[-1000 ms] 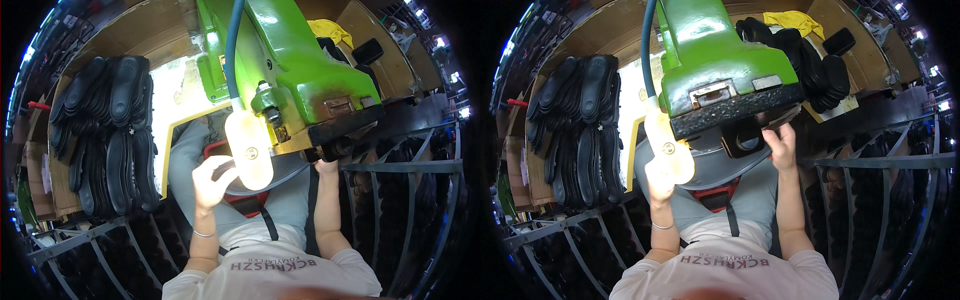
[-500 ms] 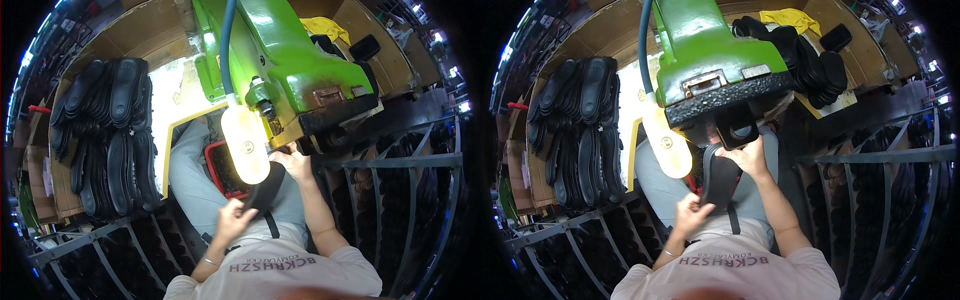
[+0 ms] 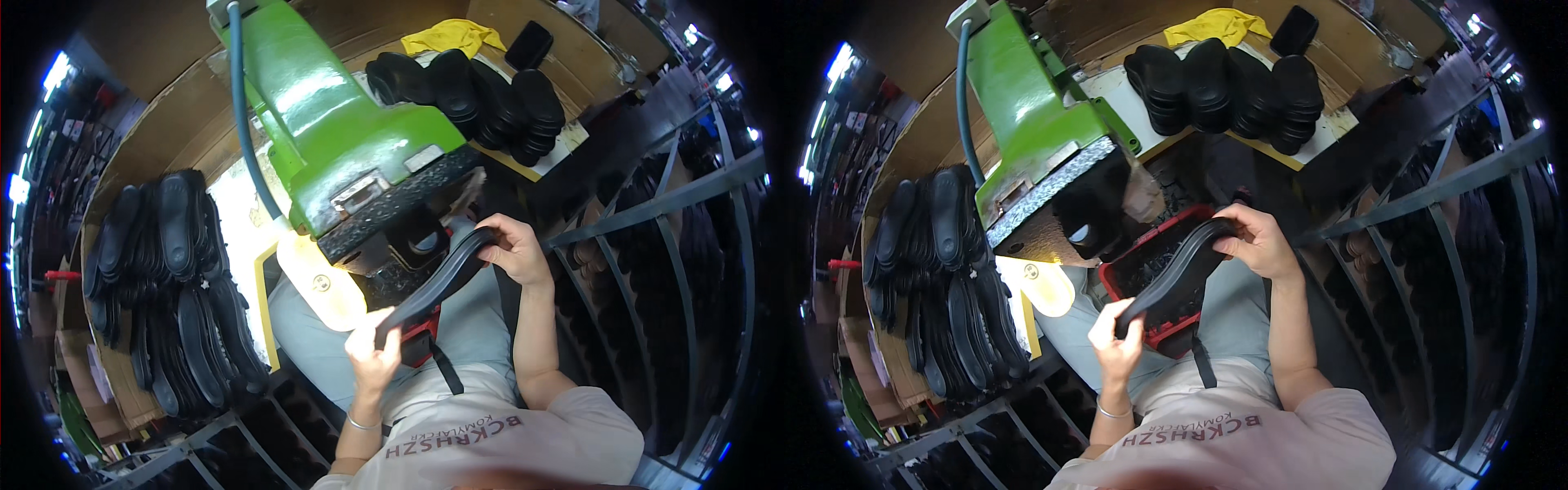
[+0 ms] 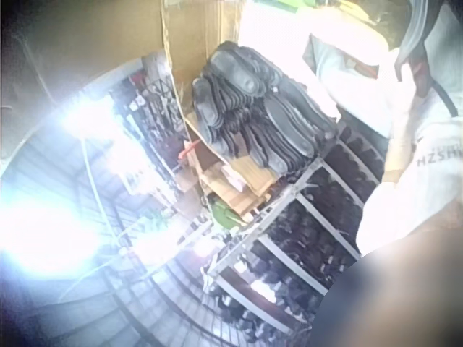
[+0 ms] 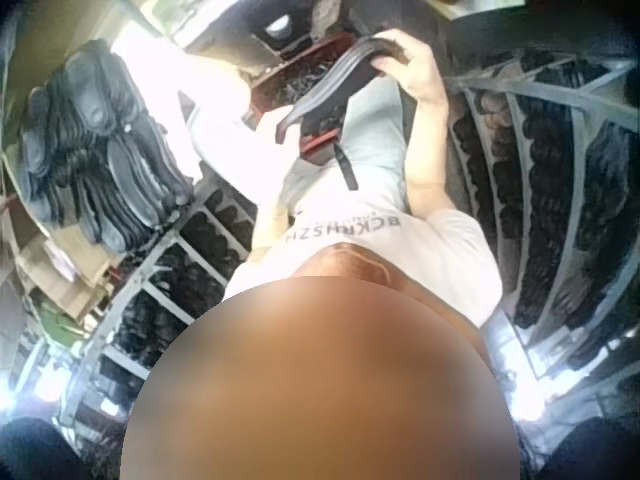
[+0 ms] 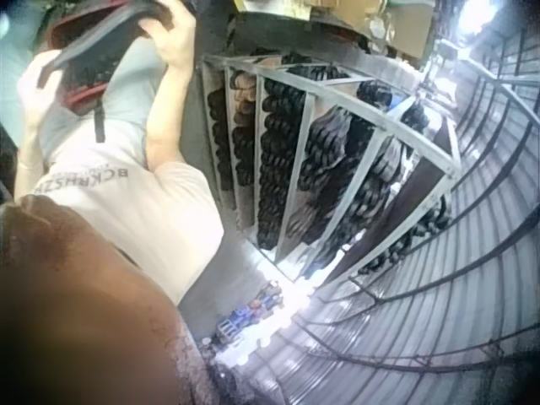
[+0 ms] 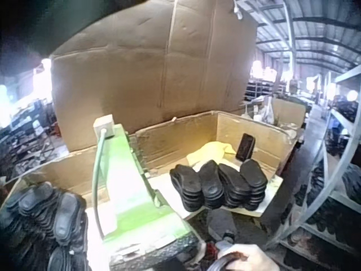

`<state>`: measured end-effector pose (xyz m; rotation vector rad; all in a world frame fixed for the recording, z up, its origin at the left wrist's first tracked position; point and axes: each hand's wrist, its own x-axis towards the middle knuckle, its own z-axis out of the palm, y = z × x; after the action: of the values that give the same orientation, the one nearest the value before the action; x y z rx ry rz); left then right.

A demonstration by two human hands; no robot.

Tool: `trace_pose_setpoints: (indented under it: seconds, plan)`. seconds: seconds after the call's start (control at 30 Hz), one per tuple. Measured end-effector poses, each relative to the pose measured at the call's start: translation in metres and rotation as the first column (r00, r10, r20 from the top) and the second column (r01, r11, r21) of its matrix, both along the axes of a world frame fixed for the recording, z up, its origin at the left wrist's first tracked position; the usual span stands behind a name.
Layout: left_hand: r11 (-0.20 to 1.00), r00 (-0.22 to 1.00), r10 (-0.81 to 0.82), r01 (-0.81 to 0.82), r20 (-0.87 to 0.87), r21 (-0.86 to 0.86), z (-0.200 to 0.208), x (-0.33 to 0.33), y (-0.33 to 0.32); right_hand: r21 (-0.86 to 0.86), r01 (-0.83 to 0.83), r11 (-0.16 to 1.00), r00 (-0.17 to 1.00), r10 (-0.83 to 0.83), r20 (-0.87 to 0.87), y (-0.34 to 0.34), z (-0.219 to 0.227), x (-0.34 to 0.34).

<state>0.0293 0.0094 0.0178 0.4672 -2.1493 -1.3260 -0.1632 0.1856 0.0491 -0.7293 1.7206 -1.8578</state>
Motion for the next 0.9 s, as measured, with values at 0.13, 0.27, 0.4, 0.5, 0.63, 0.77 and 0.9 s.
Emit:
trace_pose_setpoints:
  seconds: [0.13,0.27,0.4,0.5,0.63,0.77,0.9]
  plan:
    - [0.968,1.000,0.014,-0.017,-0.014,-0.249,0.026,-0.005,-0.036,-0.169,0.128,0.977,0.988,-0.110,0.110,-0.015,-0.028,0.012]
    - [0.999,0.999,0.033,-0.033,-0.003,0.029,0.046,-0.005,-0.065,-0.208,0.162,0.965,0.964,-0.110,0.241,-0.035,-0.036,0.026]
    - [0.987,0.994,0.102,-0.104,0.028,0.121,0.046,0.016,-0.082,-0.205,0.060,0.977,0.945,0.011,0.326,-0.053,-0.027,0.041]
    - [0.952,0.981,0.182,-0.193,0.067,0.240,0.020,0.041,-0.083,-0.154,0.029,0.988,0.955,0.018,0.296,-0.066,-0.019,0.051]
    - [0.894,0.956,0.284,-0.291,0.073,0.339,-0.023,0.077,-0.058,-0.079,-0.011,0.997,0.973,0.028,0.228,-0.087,-0.014,0.060]
    - [0.914,0.991,0.133,-0.116,-0.018,0.390,-0.037,0.093,-0.017,0.151,-0.226,0.962,0.969,0.205,0.138,-0.067,0.008,0.035]
    - [0.783,0.799,0.596,-0.601,-0.080,-0.159,-0.017,0.106,-0.058,0.204,0.212,0.956,0.977,-0.209,-0.035,0.013,0.059,0.004]
